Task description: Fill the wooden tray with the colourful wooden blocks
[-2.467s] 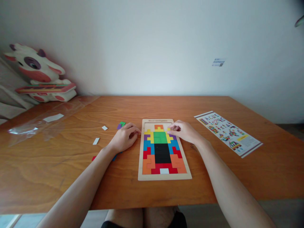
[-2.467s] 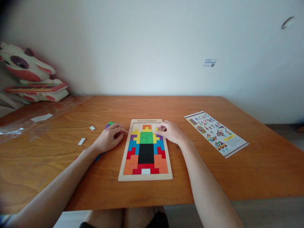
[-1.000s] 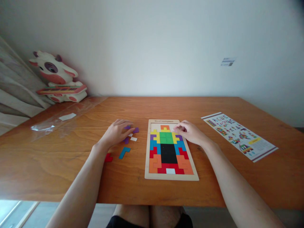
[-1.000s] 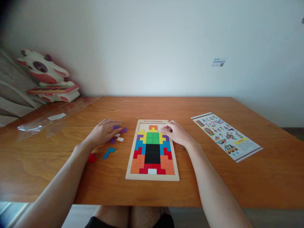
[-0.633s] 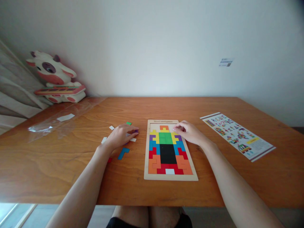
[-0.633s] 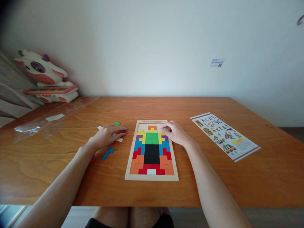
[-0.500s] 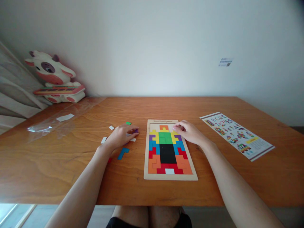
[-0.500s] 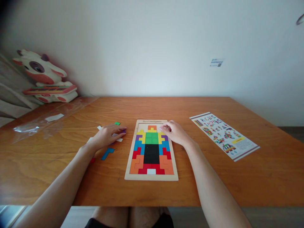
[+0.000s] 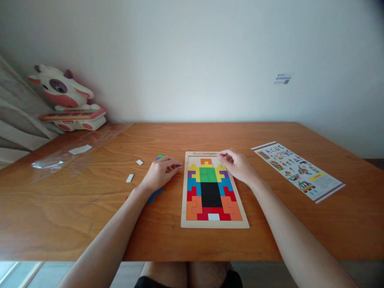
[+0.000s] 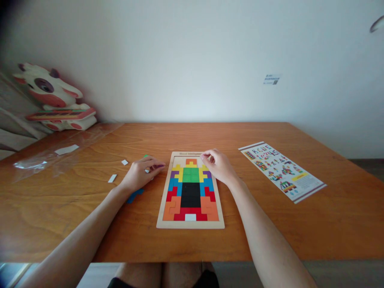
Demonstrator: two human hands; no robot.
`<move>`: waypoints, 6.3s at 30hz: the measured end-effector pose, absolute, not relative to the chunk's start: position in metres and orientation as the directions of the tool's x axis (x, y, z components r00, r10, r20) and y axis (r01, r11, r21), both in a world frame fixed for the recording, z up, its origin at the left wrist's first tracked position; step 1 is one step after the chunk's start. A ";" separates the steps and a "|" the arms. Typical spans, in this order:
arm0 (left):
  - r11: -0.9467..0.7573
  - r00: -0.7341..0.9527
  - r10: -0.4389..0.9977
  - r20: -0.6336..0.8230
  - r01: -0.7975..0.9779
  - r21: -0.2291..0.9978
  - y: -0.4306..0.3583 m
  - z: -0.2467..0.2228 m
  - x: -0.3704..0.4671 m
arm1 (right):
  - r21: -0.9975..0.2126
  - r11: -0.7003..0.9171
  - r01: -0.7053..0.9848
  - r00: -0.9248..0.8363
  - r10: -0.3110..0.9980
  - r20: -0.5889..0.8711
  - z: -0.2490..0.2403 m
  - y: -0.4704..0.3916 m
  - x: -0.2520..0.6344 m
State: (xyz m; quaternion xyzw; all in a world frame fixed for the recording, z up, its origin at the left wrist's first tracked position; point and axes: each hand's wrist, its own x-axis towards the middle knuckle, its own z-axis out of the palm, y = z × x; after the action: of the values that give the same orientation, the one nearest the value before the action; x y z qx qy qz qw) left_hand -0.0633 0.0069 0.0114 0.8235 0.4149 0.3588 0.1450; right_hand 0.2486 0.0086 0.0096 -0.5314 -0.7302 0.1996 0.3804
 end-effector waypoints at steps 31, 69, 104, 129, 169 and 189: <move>-0.284 0.184 0.959 0.216 0.608 0.741 0.032 0.008 -0.017 | -0.602 0.473 0.643 -0.260 0.875 0.409 0.009 0.005 0.238; -0.553 0.370 0.816 0.444 0.722 0.417 0.034 -0.002 -0.021 | -0.565 0.452 0.690 -0.283 0.887 0.364 0.004 0.006 0.242; -0.694 0.567 0.701 0.433 0.682 0.229 0.021 -0.001 -0.025 | -0.547 0.476 0.689 -0.287 0.872 0.397 -0.001 0.009 0.245; -0.666 0.580 0.720 0.381 0.733 0.142 0.013 0.005 -0.023 | -0.568 0.466 0.678 -0.283 0.879 0.383 0.004 0.006 0.244; -0.447 0.395 0.805 0.442 0.895 0.013 0.020 0.018 -0.059 | -0.558 0.456 0.693 -0.270 0.882 0.385 0.003 0.007 0.246; -0.013 0.047 0.994 -0.094 0.943 0.333 0.020 0.042 -0.130 | -0.530 0.459 0.713 -0.275 0.878 0.391 -0.001 0.009 0.247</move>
State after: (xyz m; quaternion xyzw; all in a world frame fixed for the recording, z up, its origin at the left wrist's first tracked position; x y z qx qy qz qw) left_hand -0.1305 0.0200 0.0421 0.7066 0.6854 0.0835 0.1549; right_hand 0.2472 0.0087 -0.0010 -0.5047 -0.7883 0.1258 0.3286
